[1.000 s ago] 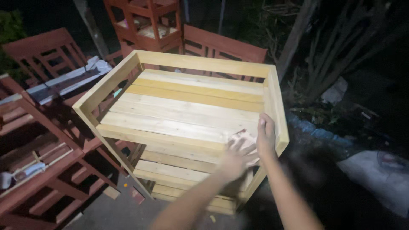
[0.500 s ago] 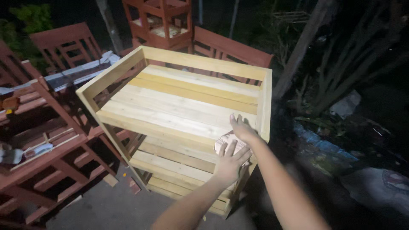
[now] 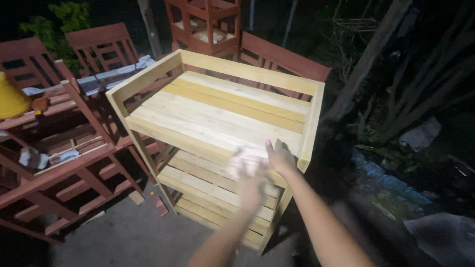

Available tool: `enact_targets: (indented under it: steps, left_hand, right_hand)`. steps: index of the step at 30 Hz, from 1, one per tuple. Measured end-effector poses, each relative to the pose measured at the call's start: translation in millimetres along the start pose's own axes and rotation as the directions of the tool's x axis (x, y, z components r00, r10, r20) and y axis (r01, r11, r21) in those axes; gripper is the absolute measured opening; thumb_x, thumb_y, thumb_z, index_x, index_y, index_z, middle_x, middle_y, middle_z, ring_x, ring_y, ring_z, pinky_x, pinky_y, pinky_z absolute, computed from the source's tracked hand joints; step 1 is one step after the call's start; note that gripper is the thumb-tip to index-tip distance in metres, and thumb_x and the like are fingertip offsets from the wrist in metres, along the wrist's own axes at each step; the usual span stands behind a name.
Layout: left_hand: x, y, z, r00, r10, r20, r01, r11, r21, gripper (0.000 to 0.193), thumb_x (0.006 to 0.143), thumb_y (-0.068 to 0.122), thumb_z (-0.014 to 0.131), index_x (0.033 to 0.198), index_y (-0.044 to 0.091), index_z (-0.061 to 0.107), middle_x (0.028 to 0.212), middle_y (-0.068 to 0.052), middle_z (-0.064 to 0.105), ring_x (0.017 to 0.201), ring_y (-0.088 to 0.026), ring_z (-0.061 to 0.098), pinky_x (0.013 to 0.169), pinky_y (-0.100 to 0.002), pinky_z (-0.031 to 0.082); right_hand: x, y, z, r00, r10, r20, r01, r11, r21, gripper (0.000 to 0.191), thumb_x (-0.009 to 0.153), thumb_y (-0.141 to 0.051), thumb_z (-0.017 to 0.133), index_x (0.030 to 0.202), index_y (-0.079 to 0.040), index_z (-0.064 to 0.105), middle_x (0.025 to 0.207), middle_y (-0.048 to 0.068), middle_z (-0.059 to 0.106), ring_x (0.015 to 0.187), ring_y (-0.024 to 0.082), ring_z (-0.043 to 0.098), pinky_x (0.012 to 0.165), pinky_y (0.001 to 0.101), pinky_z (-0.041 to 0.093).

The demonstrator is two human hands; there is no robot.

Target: The person wipes the top surface and side edges of a light-colored wooden shelf unit with a cloth. The person moves around the unit to reach different sides and continues wiping the top and side rails.

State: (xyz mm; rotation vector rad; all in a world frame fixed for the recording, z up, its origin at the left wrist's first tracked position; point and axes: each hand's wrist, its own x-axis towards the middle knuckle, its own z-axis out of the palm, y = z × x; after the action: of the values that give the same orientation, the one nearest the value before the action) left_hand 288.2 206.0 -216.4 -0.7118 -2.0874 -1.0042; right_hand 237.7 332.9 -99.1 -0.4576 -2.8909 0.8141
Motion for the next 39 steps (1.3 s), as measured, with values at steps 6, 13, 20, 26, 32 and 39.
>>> enact_targets:
  steps: [6,13,20,26,32,39]
  left_hand:
    - [9.9,-16.0,-18.5,0.940,0.082,0.330,-0.098,0.995,0.030,0.051,0.085,0.007,0.060,0.131,0.027,0.070,0.149,-0.006,0.058,0.147,-0.033,0.045,0.122,-0.062,0.024]
    - [20.4,-30.4,-41.1,0.996,0.004,0.085,-0.023,0.976,0.216,0.031,0.083,0.018,0.066,0.109,0.031,0.076,0.145,-0.003,0.059,0.142,-0.039,0.042,0.116,-0.065,0.020]
    - [-7.8,14.3,14.2,0.903,0.305,0.301,-0.304,0.951,-0.050,0.037,0.098,0.034,0.068,0.133,0.023,0.067,0.145,-0.001,0.059,0.145,-0.024,0.046,0.120,-0.066,0.022]
    - [22.8,-23.0,-12.0,0.783,0.502,0.368,-0.553,0.832,0.043,0.060,0.090,0.030,0.072,0.147,0.037,0.058,0.156,0.008,0.051,0.152,-0.018,0.039,0.126,-0.059,0.026]
    - [71.7,-113.9,-98.2,0.753,0.355,0.554,-0.503,0.854,0.136,0.086,0.065,0.007,0.081,0.139,0.045,0.061,0.163,0.011,0.041,0.146,-0.023,0.035,0.120,-0.060,0.023]
    - [96.3,-276.2,-207.9,0.970,0.168,0.173,-0.212,0.936,0.280,0.042,0.091,0.022,0.064,0.131,0.033,0.065,0.151,-0.005,0.054,0.143,-0.037,0.042,0.121,-0.060,0.022]
  right_hand:
    - [0.1,-2.2,-0.7,0.999,0.053,-0.008,-0.053,0.998,-0.014,0.077,0.101,-0.064,0.025,0.151,-0.008,0.042,0.147,0.027,0.050,0.132,0.047,0.052,0.112,0.0552,0.039]
    - [-2.4,0.4,0.0,0.999,0.024,0.024,-0.024,1.000,-0.017,0.081,0.099,-0.065,0.026,0.156,-0.008,0.034,0.158,0.026,0.037,0.141,0.044,0.044,0.116,0.0564,0.033]
    - [0.6,5.9,7.5,0.998,0.063,-0.002,-0.062,0.997,0.033,0.081,0.099,-0.064,0.029,0.156,-0.008,0.033,0.158,0.023,0.039,0.139,0.045,0.046,0.116,0.0556,0.032]
    - [6.2,5.5,15.2,0.994,0.105,-0.029,-0.103,0.993,0.050,0.080,0.099,-0.063,0.030,0.155,-0.007,0.038,0.155,0.022,0.046,0.138,0.044,0.049,0.116,0.0494,0.036]
    - [14.4,7.8,23.0,0.997,0.081,-0.011,-0.080,0.995,0.055,0.081,0.099,-0.064,0.030,0.156,-0.006,0.033,0.158,0.023,0.040,0.144,0.041,0.041,0.119,0.0458,0.031]
    - [14.4,-1.6,25.3,0.989,0.142,0.025,-0.142,0.990,-0.008,0.082,0.098,-0.063,0.031,0.160,-0.009,0.028,0.158,0.021,0.041,0.143,0.042,0.043,0.117,0.0464,0.034]
